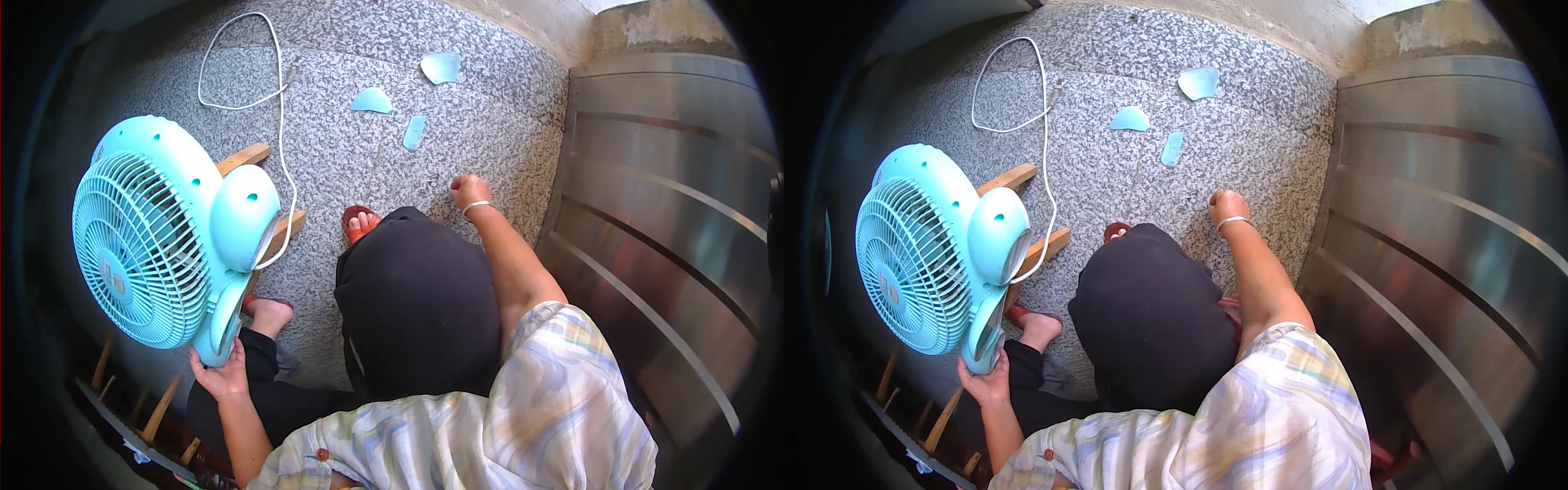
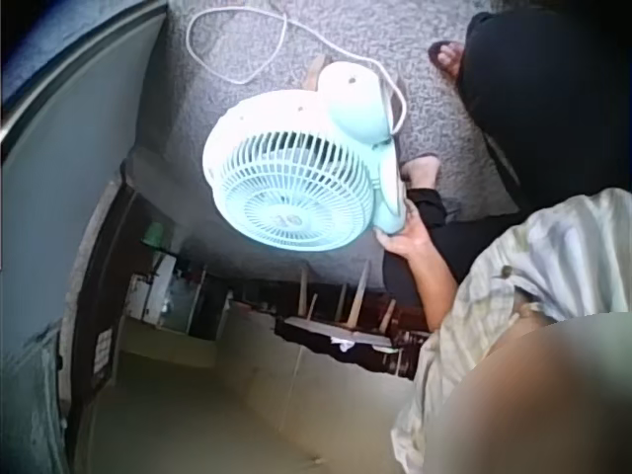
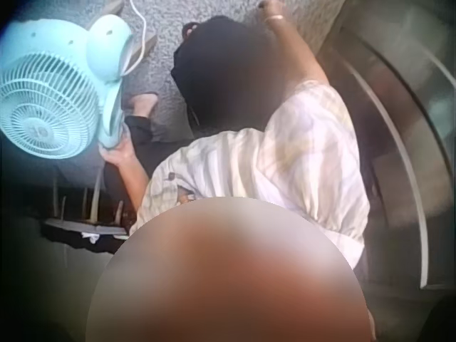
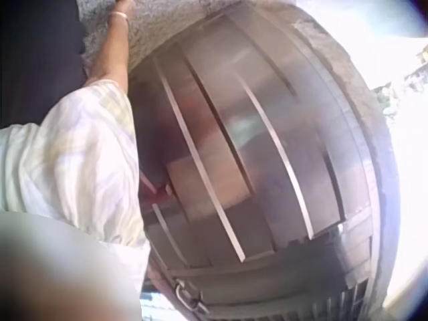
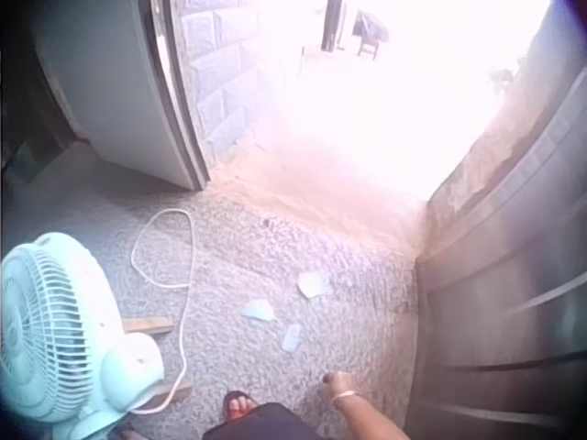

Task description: Repairing a small blue electric fan using a screwdriver.

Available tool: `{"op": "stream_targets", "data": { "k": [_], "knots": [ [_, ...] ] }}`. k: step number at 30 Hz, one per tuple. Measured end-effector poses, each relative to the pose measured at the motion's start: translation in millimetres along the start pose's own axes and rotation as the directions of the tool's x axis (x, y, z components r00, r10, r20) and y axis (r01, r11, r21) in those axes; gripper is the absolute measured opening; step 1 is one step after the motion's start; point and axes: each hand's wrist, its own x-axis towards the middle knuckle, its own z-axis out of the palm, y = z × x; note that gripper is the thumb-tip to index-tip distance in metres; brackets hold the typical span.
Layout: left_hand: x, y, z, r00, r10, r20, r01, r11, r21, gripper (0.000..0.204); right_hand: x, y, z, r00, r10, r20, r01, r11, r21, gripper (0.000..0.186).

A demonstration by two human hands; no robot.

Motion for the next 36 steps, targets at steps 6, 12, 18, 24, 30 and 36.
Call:
{"op": "stream_targets", "data": {
  "k": [6,12,18,24,30,36],
  "knots": [
    [2,8,-3,1.0,-0.007,-0.024,0.006,1.0,-0.022,0.054,-2,-34,13,0.997,-0.052,-0.051,0.057,0.995,0.088,0.014],
    [1,3,6,0.997,-0.012,-0.073,0.011,1.0,-0.02,0.055,20,-36,21,0.992,-0.053,-0.118,0.051,0.998,-0.026,0.008],
    [1,0,6,0.998,-0.041,-0.051,0.041,0.999,0.001,0.055,21,-19,0,0.981,-0.03,-0.193,0.049,0.994,0.094,0.007],
    [-7,6,-2,0.997,0.028,-0.069,-0.032,0.998,-0.059,0.044,-30,-81,-107,0.983,-0.169,-0.066,0.17,0.724,0.669,0.011],
    [-6,-5,4,0.996,0.077,-0.031,-0.079,0.996,-0.034,0.046,-158,-208,-255,0.654,-0.667,-0.356,0.708,0.374,0.599,0.01],
    [-5,-6,-16,0.995,0.095,0.019,-0.092,0.989,-0.114,0.045,-283,-298,-184,0.415,-0.907,-0.063,0.561,0.201,0.803,0.008]
  ]
}}
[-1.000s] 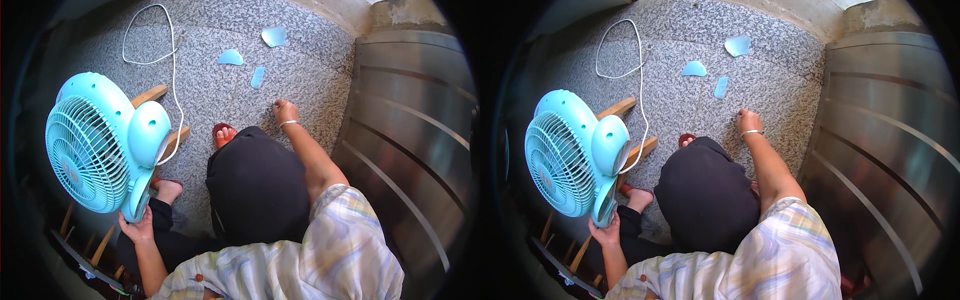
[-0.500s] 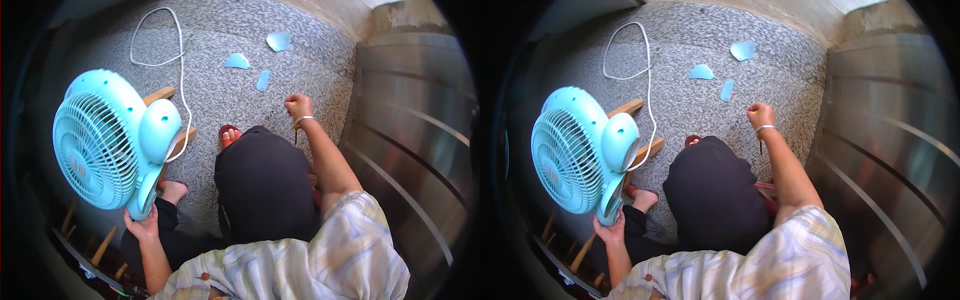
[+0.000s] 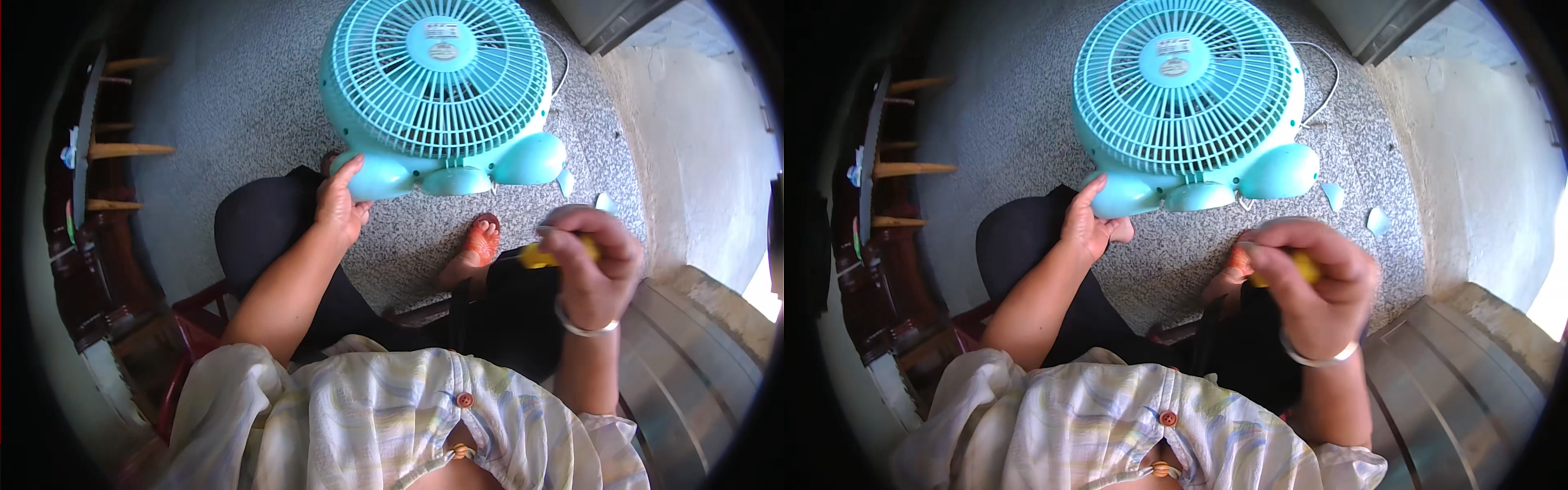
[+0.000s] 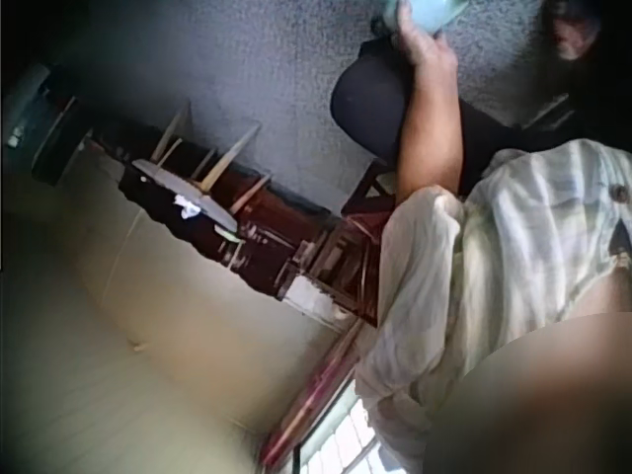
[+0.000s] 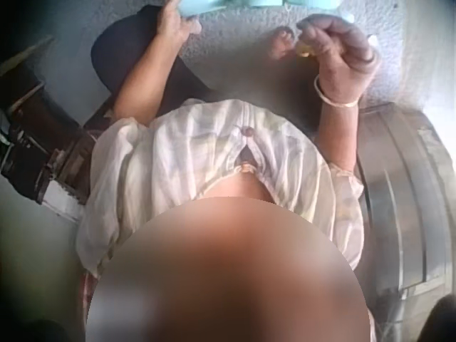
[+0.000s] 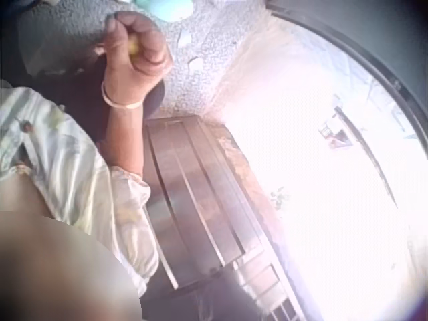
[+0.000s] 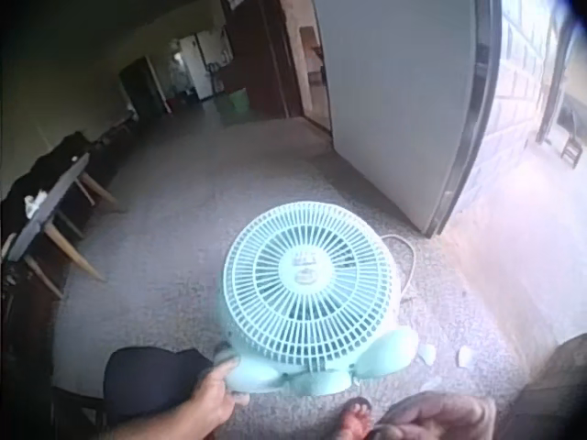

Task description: Repairing a small blue electric fan using a screwdriver.

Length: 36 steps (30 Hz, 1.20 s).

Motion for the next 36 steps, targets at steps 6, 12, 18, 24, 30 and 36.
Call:
{"op": "stream_targets", "data": {
  "k": [6,12,18,24,30,36],
  "knots": [
    [-16,14,16,0.999,-0.023,0.022,0.021,0.996,0.085,0.044,-18,60,73,0.92,0.344,0.187,-0.362,0.562,0.744,0.01],
    [4,6,-2,0.995,-0.052,0.081,0.044,0.995,0.092,0.041,-15,63,87,0.915,0.337,0.22,-0.386,0.578,0.719,0.008],
    [21,-9,-3,0.998,-0.054,0.043,0.052,0.996,0.066,0.053,-14,82,87,0.876,0.455,0.161,-0.392,0.478,0.786,0.008],
    [14,-1,2,0.998,-0.056,-0.029,0.06,0.985,0.159,0.051,-10,83,84,0.804,0.591,0.059,-0.393,0.456,0.799,0.009],
    [-31,19,-7,0.998,-0.067,-0.005,0.061,0.875,0.481,0.04,-3,59,83,0.899,0.433,-0.064,-0.303,0.72,0.624,0.007],
    [-91,-17,4,0.733,0.127,0.669,-0.627,0.508,0.59,0.044,-17,65,106,0.915,0.397,-0.074,-0.294,0.781,0.551,0.006]
  ]
}}
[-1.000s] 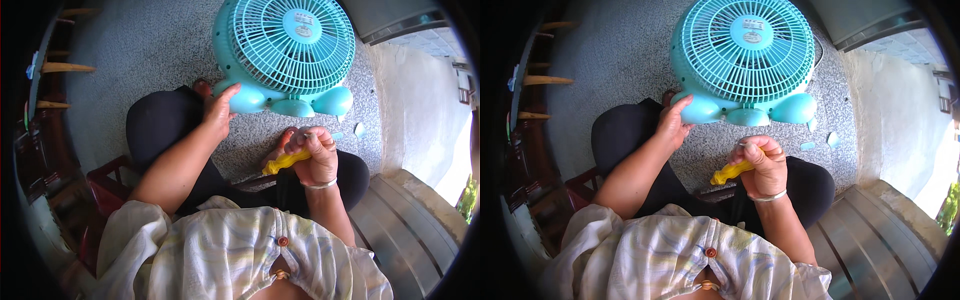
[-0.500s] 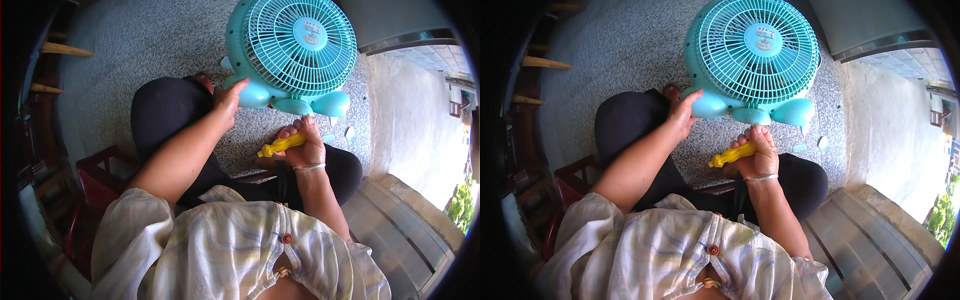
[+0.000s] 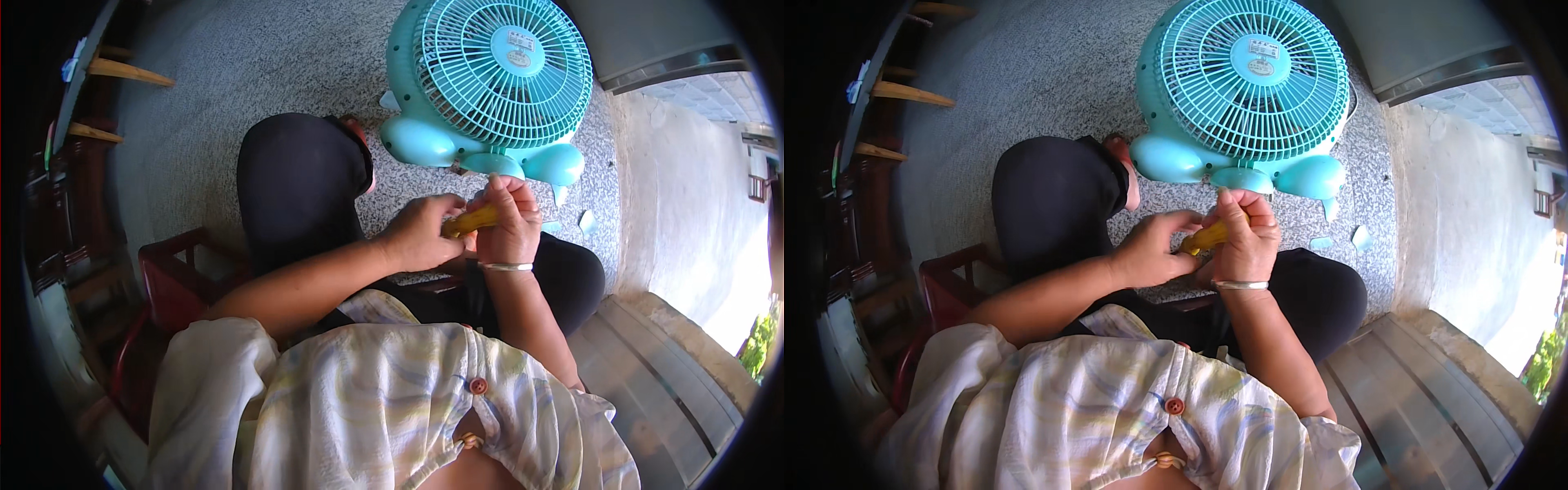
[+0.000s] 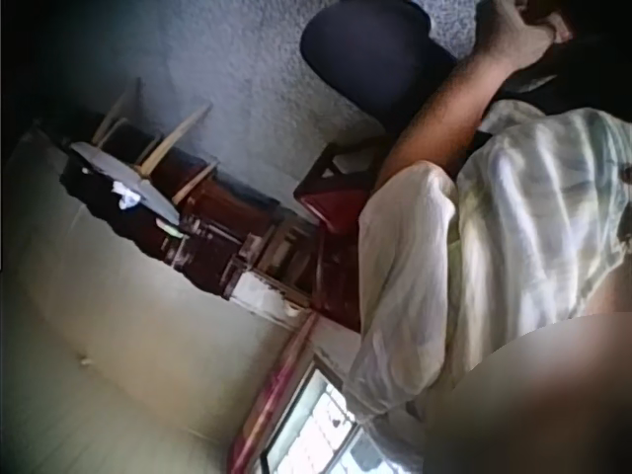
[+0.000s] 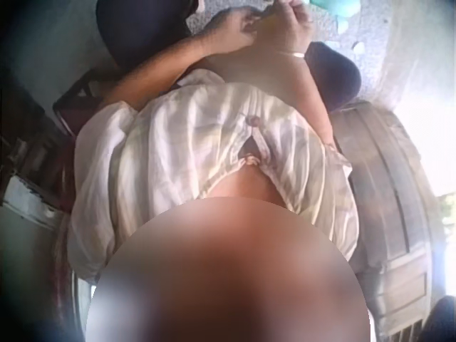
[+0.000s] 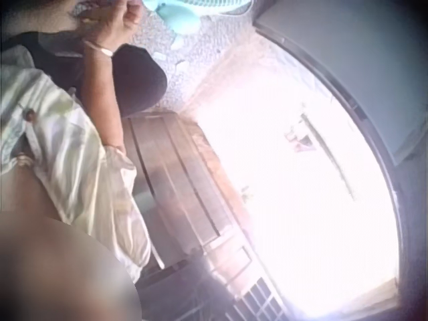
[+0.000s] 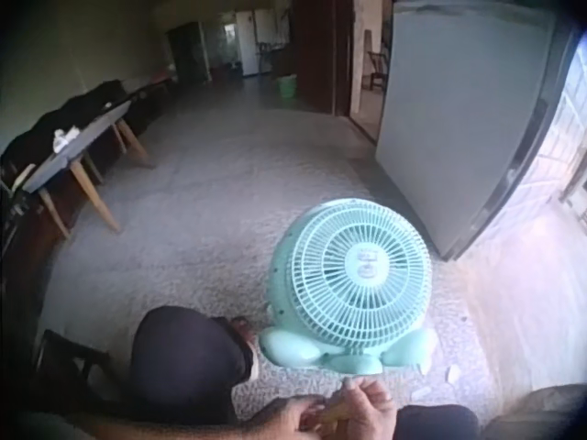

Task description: Repairing a small blue electric fan using a screwdriver.

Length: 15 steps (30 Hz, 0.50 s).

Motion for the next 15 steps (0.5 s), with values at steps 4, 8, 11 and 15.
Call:
{"op": "stream_targets", "data": {
  "k": [4,8,11,15],
  "knots": [
    [3,-18,17,0.993,0.117,-0.035,-0.115,0.992,0.056,0.024,2,-2,2,0.99,-0.135,0.045,0.141,0.97,-0.197,0.004],
    [-6,-29,14,0.946,-0.307,-0.1,0.186,0.771,-0.61,0.018,20,-29,-3,0.812,-0.425,0.4,0.56,0.373,-0.74,0.012],
    [13,-22,-5,0.887,-0.384,-0.257,0.017,0.582,-0.813,0.022,37,-31,6,0.601,-0.211,0.771,0.748,-0.19,-0.635,0.012],
    [22,-22,-23,0.839,-0.435,-0.327,-0.012,0.587,-0.81,0.021,55,-11,13,0.566,-0.112,0.817,0.763,-0.305,-0.57,0.008]
  ]
}}
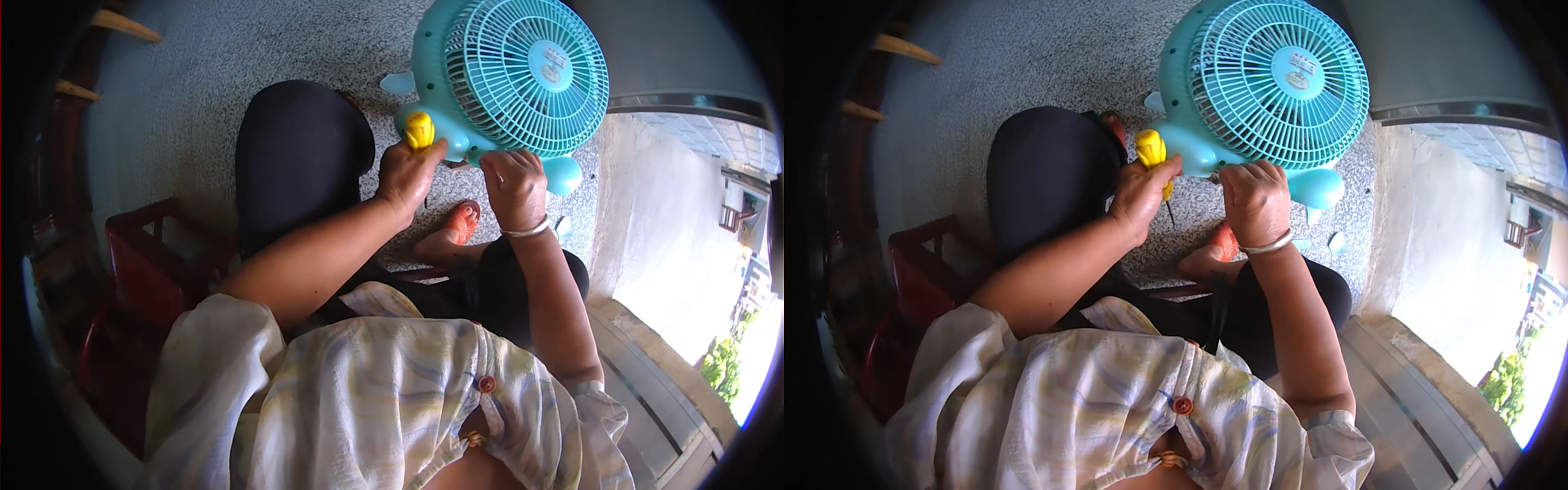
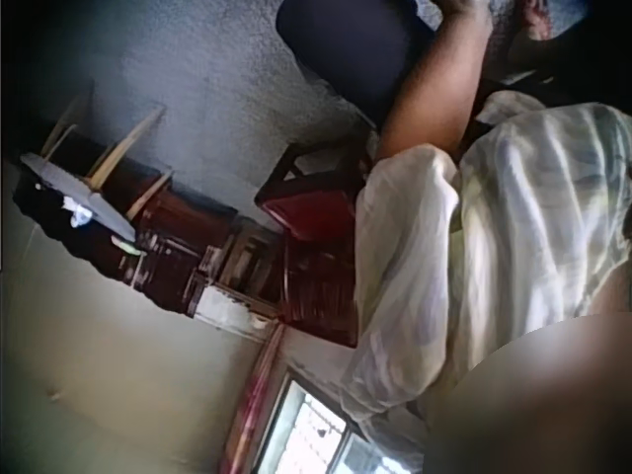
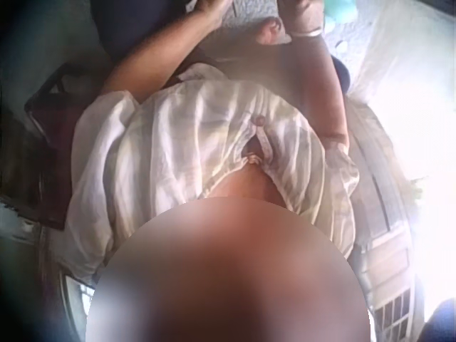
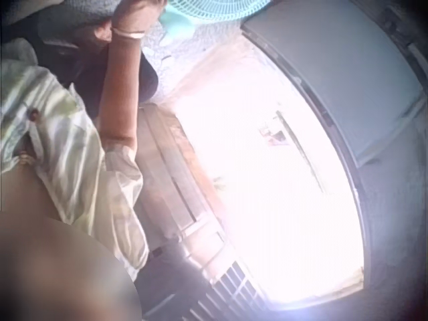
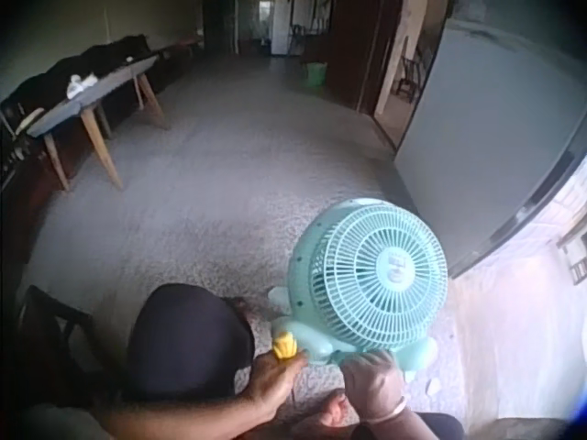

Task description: Repairing a small blue electric fan using a screwdriver.

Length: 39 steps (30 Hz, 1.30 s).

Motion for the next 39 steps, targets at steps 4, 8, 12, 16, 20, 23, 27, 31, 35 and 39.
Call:
{"op": "stream_targets", "data": {
  "k": [4,8,12,16,20,23,27,31,35,39],
  "knots": [
    [-1,-16,0,0.995,-0.094,-0.039,0.096,0.994,0.046,0.018,1,4,21,0.999,0.008,0.032,-0.003,0.987,-0.159,0.006],
    [-2,-18,3,0.977,-0.209,-0.054,0.209,0.978,0.011,0.016,2,-1,27,0.999,-0.002,0.051,0.015,0.968,-0.25,0.007],
    [6,-40,11,0.992,-0.096,-0.078,0.105,0.988,0.116,0.013,12,-9,23,0.993,-0.002,0.115,0.033,0.963,-0.267,0.008],
    [15,-28,13,0.991,-0.082,0.101,0.09,0.993,-0.079,0.014,17,-7,19,0.961,0.229,0.156,-0.254,0.954,0.162,0.001],
    [16,-21,15,0.989,-0.054,0.136,0.073,0.988,-0.136,0.012,-2,-2,12,0.84,0.506,0.194,-0.541,0.768,0.343,0.009],
    [10,-23,15,0.978,-0.055,0.203,0.074,0.993,-0.087,0.014,-12,-14,6,0.882,0.459,0.108,-0.469,0.831,0.299,0.01],
    [10,-30,22,0.966,0.008,0.26,-0.005,1.0,-0.012,0.016,-21,-14,6,0.898,0.439,0.03,-0.428,0.857,0.285,0.014],
    [12,-35,21,0.957,0.138,0.254,-0.184,0.969,0.166,0.013,-25,-21,1,0.907,0.421,0.024,-0.404,0.85,0.337,0.019],
    [9,-34,13,0.914,0.291,0.281,-0.385,0.841,0.379,0.014,-35,-29,-7,0.864,0.501,0.048,-0.463,0.754,0.466,0.02],
    [-1,-40,8,0.856,0.295,0.425,-0.495,0.709,0.503,0.018,-43,-40,-7,0.888,0.453,0.075,-0.404,0.693,0.597,0.033]
  ]
}}
